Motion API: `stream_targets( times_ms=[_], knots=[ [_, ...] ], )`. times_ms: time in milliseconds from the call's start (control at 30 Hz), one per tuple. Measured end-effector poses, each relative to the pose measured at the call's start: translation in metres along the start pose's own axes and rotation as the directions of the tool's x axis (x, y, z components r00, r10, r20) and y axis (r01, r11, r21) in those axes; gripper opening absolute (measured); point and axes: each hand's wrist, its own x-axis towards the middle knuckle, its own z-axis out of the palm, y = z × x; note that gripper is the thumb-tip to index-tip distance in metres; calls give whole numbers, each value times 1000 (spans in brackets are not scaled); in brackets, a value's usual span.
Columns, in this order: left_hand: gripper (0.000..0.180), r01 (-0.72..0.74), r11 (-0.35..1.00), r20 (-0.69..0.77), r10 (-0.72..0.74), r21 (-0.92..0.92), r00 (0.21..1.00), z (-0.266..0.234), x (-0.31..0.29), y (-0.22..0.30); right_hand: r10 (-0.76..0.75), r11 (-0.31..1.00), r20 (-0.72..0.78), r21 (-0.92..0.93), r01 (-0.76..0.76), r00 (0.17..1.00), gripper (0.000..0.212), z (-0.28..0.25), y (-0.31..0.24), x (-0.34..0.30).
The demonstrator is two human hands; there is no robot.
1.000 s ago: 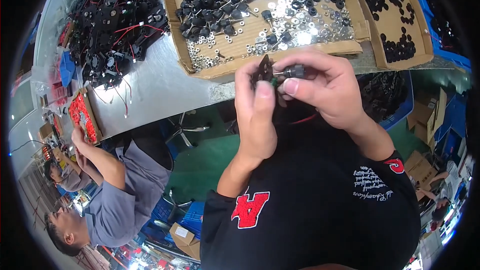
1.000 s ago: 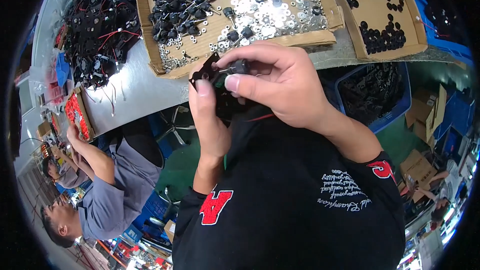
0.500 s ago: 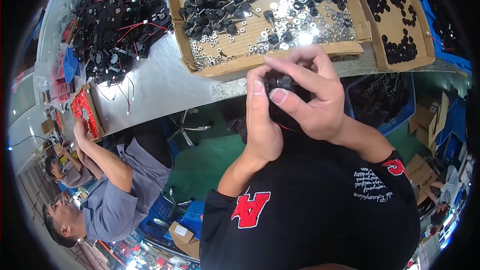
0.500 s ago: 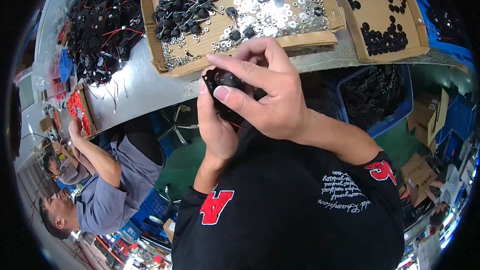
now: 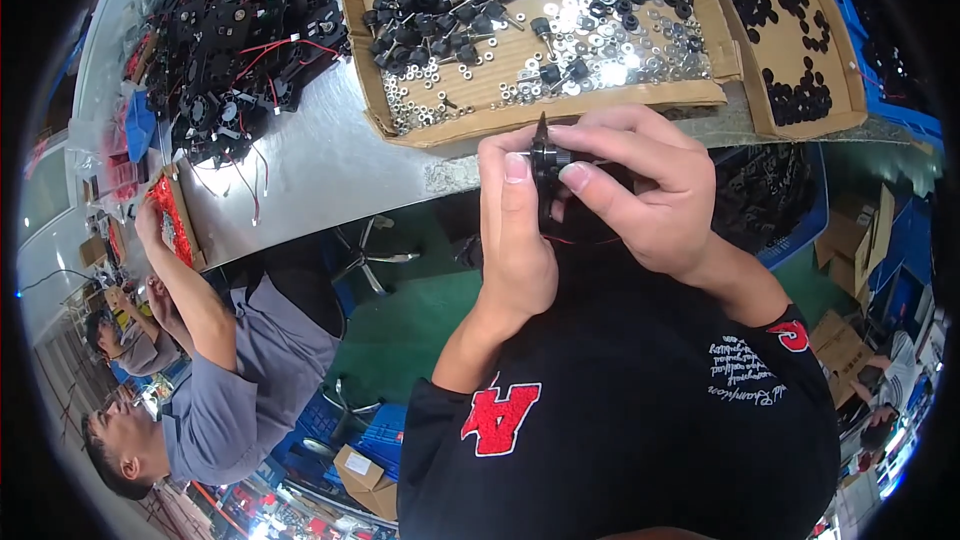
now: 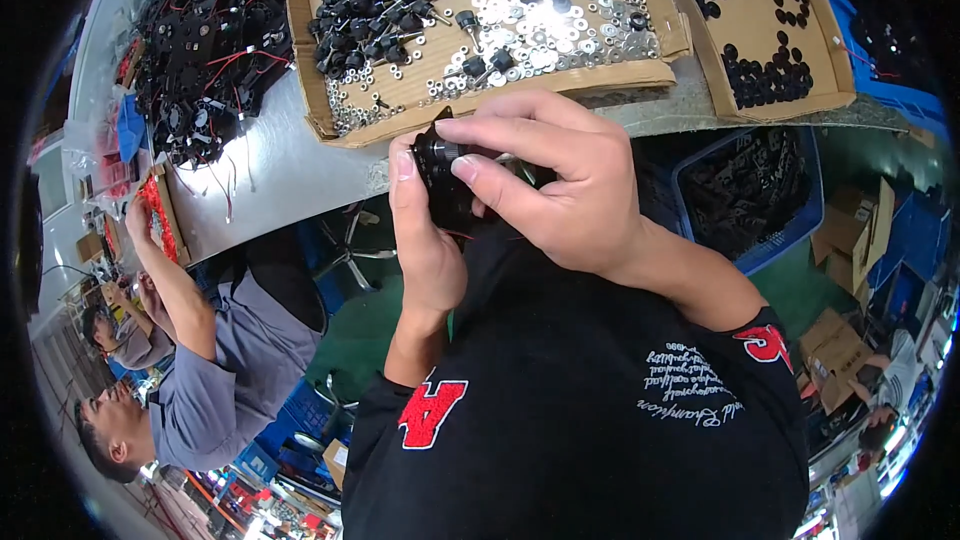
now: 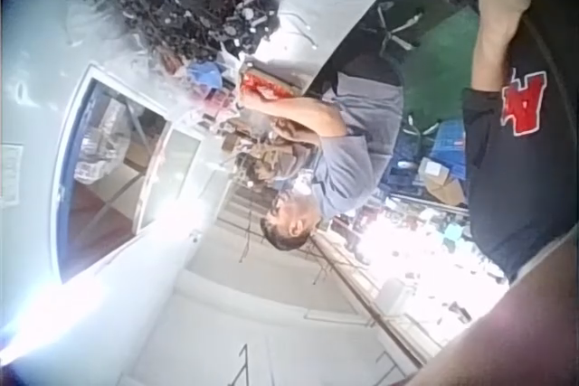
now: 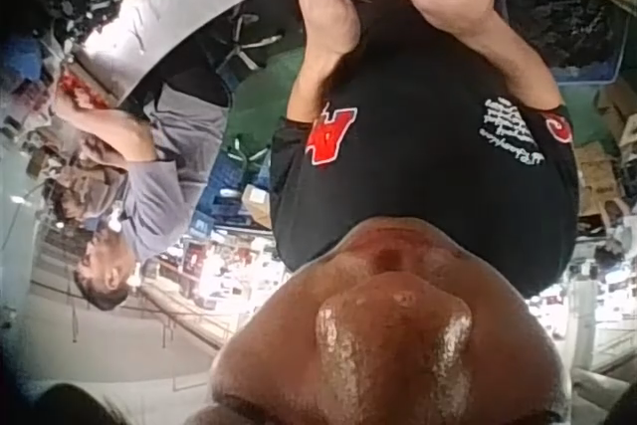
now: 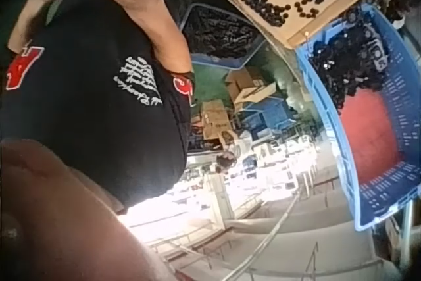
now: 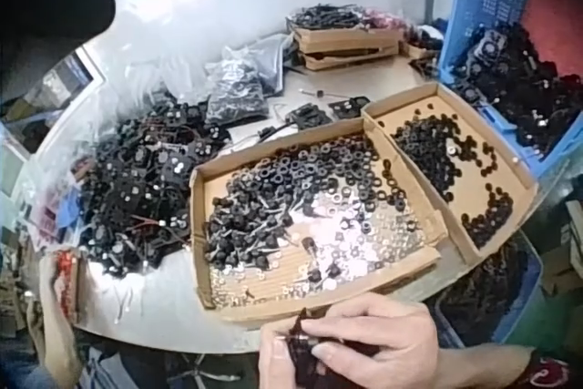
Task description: The worker is assembling electronic components by inserting small metal pins into plastic housings.
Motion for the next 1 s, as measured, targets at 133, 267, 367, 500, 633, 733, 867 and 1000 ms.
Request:
stream_targets(
  times_ms=[133, 267, 367, 500, 633, 733, 867, 1000],
  knots=[
    [44, 15, 985, -55, -6, 170, 998, -7, -5, 6, 8, 1000, 45, -24, -7, 999, 26, -2, 2, 0],
    [45, -86, 989, -86, 96, 116, 992, -11, -7, 12, 253, 931, 54, 258, -258, 966, 31, -3, 4, -6],
    [57, -97, 968, -53, 112, 232, 992, -17, -9, 14, 300, 889, 95, 333, -314, 949, 29, -7, 9, -6],
    [53, -265, 738, 8, 332, 621, 943, -23, -7, 11, 321, 779, 160, 516, -356, 933, 26, -13, 7, -5],
    [55, -279, 690, 61, 323, 668, 944, -23, -4, 14, 349, 829, 174, 402, -389, 921, 25, -18, 12, -4],
    [55, -120, 887, 79, 94, 446, 992, -26, 0, 27, 389, 808, 178, 405, -428, 904, 23, -19, 12, -4],
    [51, 109, 986, 208, -133, 125, 969, -35, 2, 27, 436, 778, 167, 424, -463, 884, 21, -16, 13, -4],
    [45, 355, 932, 189, -337, -70, 922, -26, -4, 29, 434, 767, 145, 458, -449, 889, 20, -12, 13, -3]
  ],
)
